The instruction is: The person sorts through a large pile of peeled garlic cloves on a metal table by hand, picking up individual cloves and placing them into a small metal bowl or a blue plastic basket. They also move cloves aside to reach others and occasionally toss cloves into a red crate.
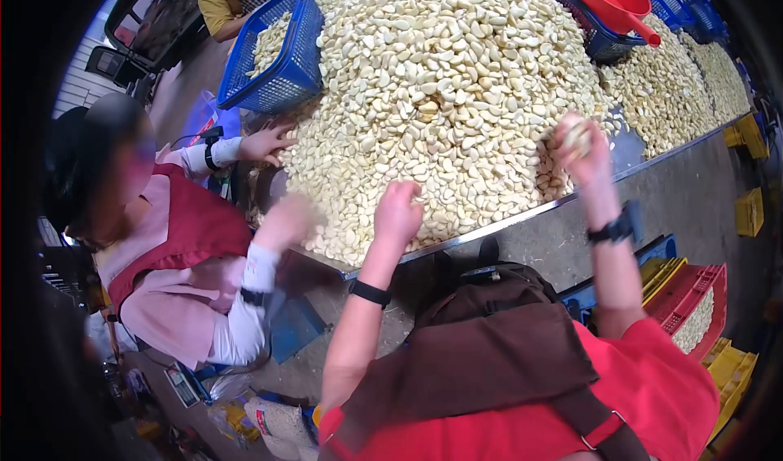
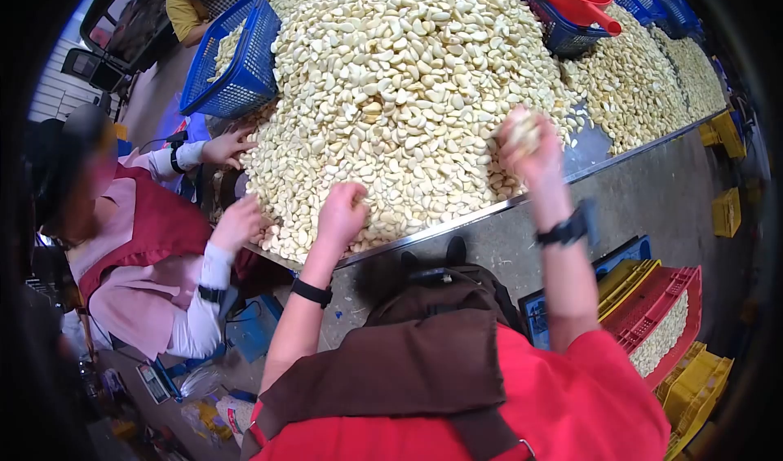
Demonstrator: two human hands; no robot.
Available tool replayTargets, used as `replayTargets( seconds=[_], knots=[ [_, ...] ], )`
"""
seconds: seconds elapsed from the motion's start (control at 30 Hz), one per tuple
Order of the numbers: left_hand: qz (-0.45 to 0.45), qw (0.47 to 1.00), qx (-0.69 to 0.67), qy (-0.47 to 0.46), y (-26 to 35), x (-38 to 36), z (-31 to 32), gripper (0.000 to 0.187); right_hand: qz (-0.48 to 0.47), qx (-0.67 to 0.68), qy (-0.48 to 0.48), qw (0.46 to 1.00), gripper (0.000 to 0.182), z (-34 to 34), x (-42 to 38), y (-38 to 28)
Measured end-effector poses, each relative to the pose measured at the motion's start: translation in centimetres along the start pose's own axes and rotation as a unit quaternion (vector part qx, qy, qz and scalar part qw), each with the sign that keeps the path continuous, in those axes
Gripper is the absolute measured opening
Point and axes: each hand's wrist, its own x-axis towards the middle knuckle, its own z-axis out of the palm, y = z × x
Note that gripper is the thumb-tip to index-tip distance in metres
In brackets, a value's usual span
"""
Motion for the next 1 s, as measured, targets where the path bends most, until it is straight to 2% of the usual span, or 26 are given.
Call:
replayTargets(
  seconds=[0.03,0.07,0.13,0.23,0.27,0.3,0.33,0.37,0.47,0.57,0.63,0.67,0.73,0.77,0.8,0.83,0.87,0.9,0.93,0.97,1.0],
  knots=[
    [-0.010,0.993,0.061,-0.105,-0.8,-0.6,0.5,0.019,-0.034,0.049,-0.050,0.997,0.046,-1.9,2.8,-6.9],
    [-0.011,0.993,0.059,-0.105,-0.5,-0.6,0.8,0.019,-0.191,0.044,0.001,0.981,0.057,0.2,4.0,-11.8],
    [-0.040,0.985,0.082,-0.144,0.0,-0.8,1.3,0.021,-0.312,-0.006,0.187,0.931,0.070,6.9,1.7,-13.9],
    [-0.049,0.983,0.112,-0.134,-0.4,-0.9,1.7,0.023,-0.338,-0.020,0.193,0.921,0.077,4.8,2.3,-12.6],
    [-0.051,0.983,0.126,-0.125,-0.9,-1.2,2.0,0.024,-0.324,-0.089,0.168,0.927,0.069,4.0,2.3,-9.9],
    [-0.052,0.983,0.124,-0.127,-1.4,-1.3,2.2,0.024,-0.241,-0.139,0.108,0.954,0.050,2.2,2.8,-8.0],
    [-0.050,0.984,0.114,-0.124,-1.8,-1.3,2.2,0.024,-0.137,-0.103,0.102,0.980,0.032,2.2,2.2,-4.5],
    [-0.046,0.986,0.105,-0.121,-2.2,-1.3,2.2,0.025,-0.084,-0.214,0.002,0.973,0.028,1.1,1.8,-1.8],
    [-0.032,0.988,0.107,-0.108,-2.2,-1.2,2.5,0.023,0.011,-0.297,-0.055,0.953,0.028,2.3,0.1,6.0],
    [-0.036,0.982,0.141,-0.123,-1.5,-0.8,2.1,0.023,0.096,-0.298,-0.087,0.946,0.025,2.4,-1.1,10.6],
    [-0.152,0.982,0.025,-0.113,-1.2,-0.3,1.5,0.023,0.134,-0.306,-0.120,0.935,0.029,1.8,-1.5,12.0],
    [-0.152,0.982,0.025,-0.111,-0.7,0.0,1.3,0.023,0.134,-0.308,-0.122,0.934,0.029,1.9,-1.8,12.6],
    [-0.122,0.989,-0.082,-0.033,1.8,0.2,0.7,0.022,0.172,-0.278,-0.074,0.942,0.035,2.6,-2.7,13.7],
    [-0.072,0.986,-0.145,-0.025,4.1,0.4,0.6,0.026,0.178,-0.279,-0.072,0.941,0.035,2.7,-3.1,14.1],
    [-0.011,0.983,-0.184,-0.022,7.1,1.0,0.2,0.023,0.183,-0.207,-0.068,0.959,0.038,2.9,-3.2,14.7],
    [0.011,0.980,-0.195,-0.035,8.7,1.3,0.5,0.032,0.187,-0.132,-0.067,0.971,0.040,3.1,-3.0,15.3],
    [0.036,0.972,-0.232,-0.010,9.6,1.4,0.8,0.034,0.168,-0.070,-0.014,0.983,0.037,3.1,-2.7,15.3],
    [0.031,0.974,-0.226,-0.002,9.4,1.2,0.7,0.034,0.153,-0.085,0.001,0.985,0.031,4.1,-3.3,14.2],
    [0.038,0.976,-0.216,-0.001,8.9,1.2,0.7,0.033,0.135,-0.148,0.012,0.980,0.022,1.3,-1.9,12.7],
    [0.045,0.977,-0.207,-0.002,8.2,1.1,0.8,0.032,0.136,-0.118,0.049,0.982,0.017,0.8,-1.8,10.9],
    [0.039,0.986,-0.162,-0.025,6.4,0.5,0.6,0.030,0.181,-0.064,-0.007,0.981,0.016,-1.2,-0.7,7.9]
  ],
)
